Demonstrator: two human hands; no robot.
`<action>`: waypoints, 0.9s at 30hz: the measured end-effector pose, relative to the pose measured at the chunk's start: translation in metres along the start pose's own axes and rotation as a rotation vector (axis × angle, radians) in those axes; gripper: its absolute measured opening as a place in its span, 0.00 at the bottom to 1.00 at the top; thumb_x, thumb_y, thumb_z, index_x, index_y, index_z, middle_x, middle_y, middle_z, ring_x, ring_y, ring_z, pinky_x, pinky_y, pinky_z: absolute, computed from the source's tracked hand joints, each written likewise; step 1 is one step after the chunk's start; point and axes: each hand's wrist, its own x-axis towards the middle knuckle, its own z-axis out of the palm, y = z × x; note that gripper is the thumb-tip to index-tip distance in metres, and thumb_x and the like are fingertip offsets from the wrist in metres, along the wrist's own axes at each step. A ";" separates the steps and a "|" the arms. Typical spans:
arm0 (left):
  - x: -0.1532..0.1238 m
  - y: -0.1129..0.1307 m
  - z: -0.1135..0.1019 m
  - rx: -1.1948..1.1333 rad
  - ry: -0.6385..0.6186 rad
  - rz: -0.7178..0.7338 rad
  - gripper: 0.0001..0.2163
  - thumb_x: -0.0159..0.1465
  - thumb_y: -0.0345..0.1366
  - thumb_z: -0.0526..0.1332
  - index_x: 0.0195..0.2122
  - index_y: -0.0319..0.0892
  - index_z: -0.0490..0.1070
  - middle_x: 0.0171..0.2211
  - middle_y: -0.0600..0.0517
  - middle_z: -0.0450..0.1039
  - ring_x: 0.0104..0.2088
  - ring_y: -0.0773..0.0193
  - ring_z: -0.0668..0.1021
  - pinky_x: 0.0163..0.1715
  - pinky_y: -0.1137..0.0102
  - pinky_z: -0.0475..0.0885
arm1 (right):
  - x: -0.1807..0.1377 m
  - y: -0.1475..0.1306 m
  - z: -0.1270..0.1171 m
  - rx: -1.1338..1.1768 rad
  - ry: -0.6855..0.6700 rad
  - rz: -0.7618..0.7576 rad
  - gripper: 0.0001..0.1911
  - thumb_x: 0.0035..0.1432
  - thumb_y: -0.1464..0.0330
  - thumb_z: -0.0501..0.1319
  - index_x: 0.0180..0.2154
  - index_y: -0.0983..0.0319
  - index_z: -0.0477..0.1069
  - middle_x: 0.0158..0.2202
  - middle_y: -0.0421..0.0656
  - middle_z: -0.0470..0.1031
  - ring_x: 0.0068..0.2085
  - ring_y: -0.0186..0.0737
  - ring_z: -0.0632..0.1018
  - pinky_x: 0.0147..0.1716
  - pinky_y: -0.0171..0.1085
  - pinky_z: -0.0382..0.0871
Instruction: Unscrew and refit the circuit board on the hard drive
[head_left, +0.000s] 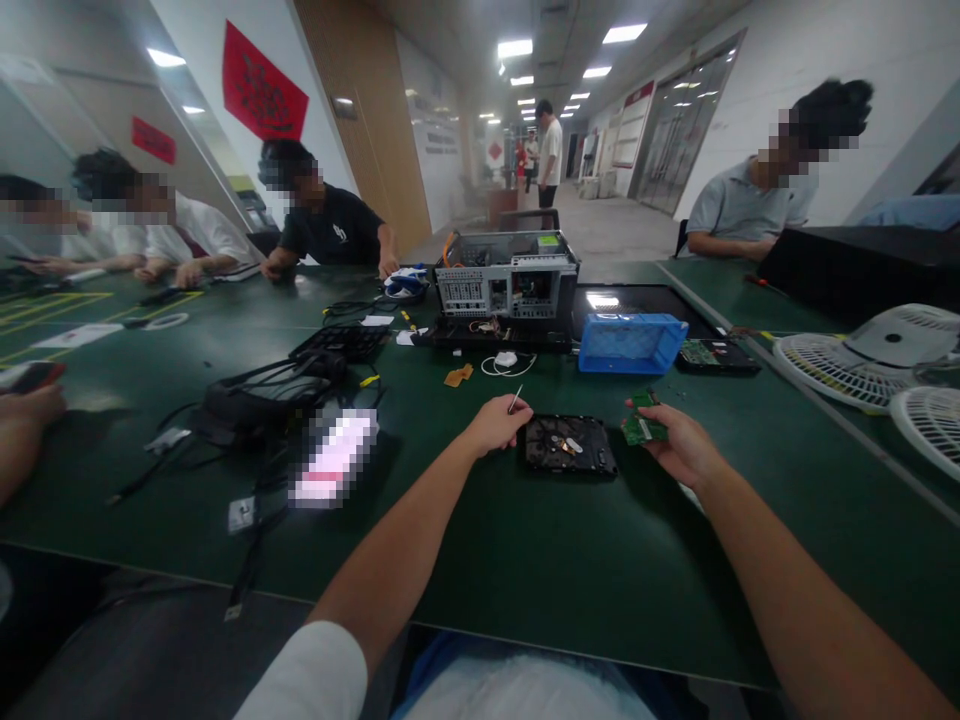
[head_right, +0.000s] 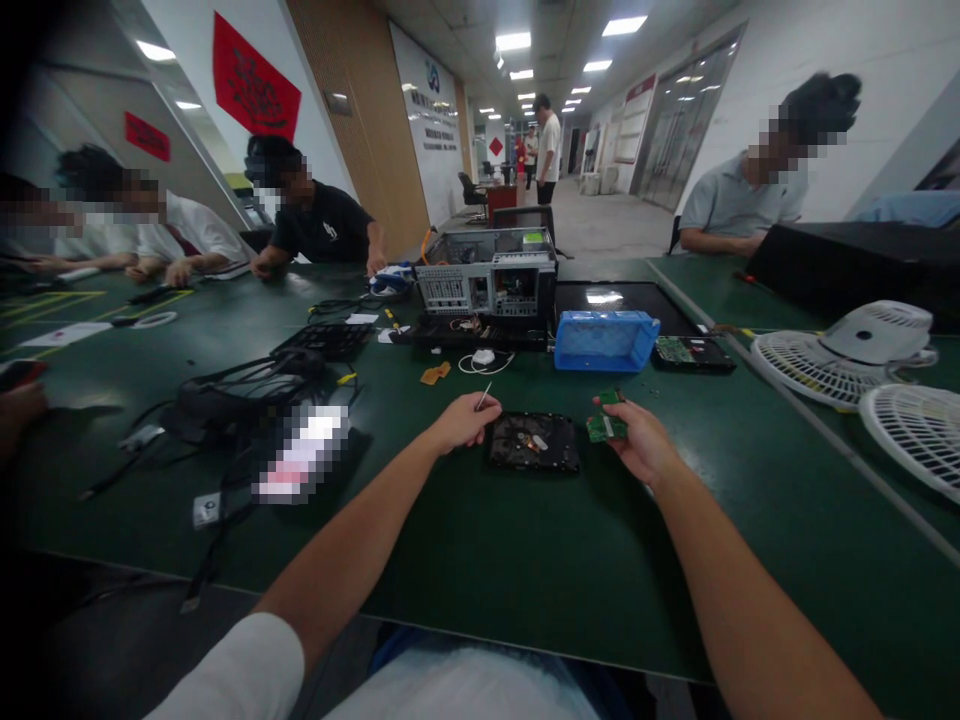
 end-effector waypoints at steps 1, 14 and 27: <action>-0.001 0.002 0.001 0.017 0.007 0.004 0.12 0.71 0.42 0.61 0.50 0.41 0.74 0.30 0.53 0.75 0.19 0.70 0.74 0.18 0.77 0.64 | -0.001 0.000 0.001 -0.009 -0.012 -0.005 0.10 0.59 0.76 0.64 0.42 0.61 0.79 0.37 0.44 0.82 0.33 0.38 0.82 0.30 0.33 0.82; 0.003 -0.002 0.000 0.019 0.032 -0.007 0.15 0.73 0.47 0.58 0.49 0.40 0.73 0.27 0.53 0.75 0.19 0.69 0.74 0.17 0.77 0.63 | -0.006 0.007 0.009 0.079 -0.114 -0.036 0.07 0.62 0.70 0.69 0.43 0.60 0.78 0.41 0.47 0.82 0.41 0.48 0.85 0.40 0.48 0.86; 0.002 0.000 0.001 0.020 0.027 -0.016 0.15 0.73 0.47 0.58 0.48 0.40 0.74 0.22 0.55 0.72 0.18 0.68 0.73 0.18 0.76 0.63 | -0.010 0.009 0.011 0.023 -0.179 -0.087 0.17 0.51 0.73 0.76 0.43 0.61 0.78 0.42 0.46 0.82 0.44 0.46 0.84 0.42 0.39 0.84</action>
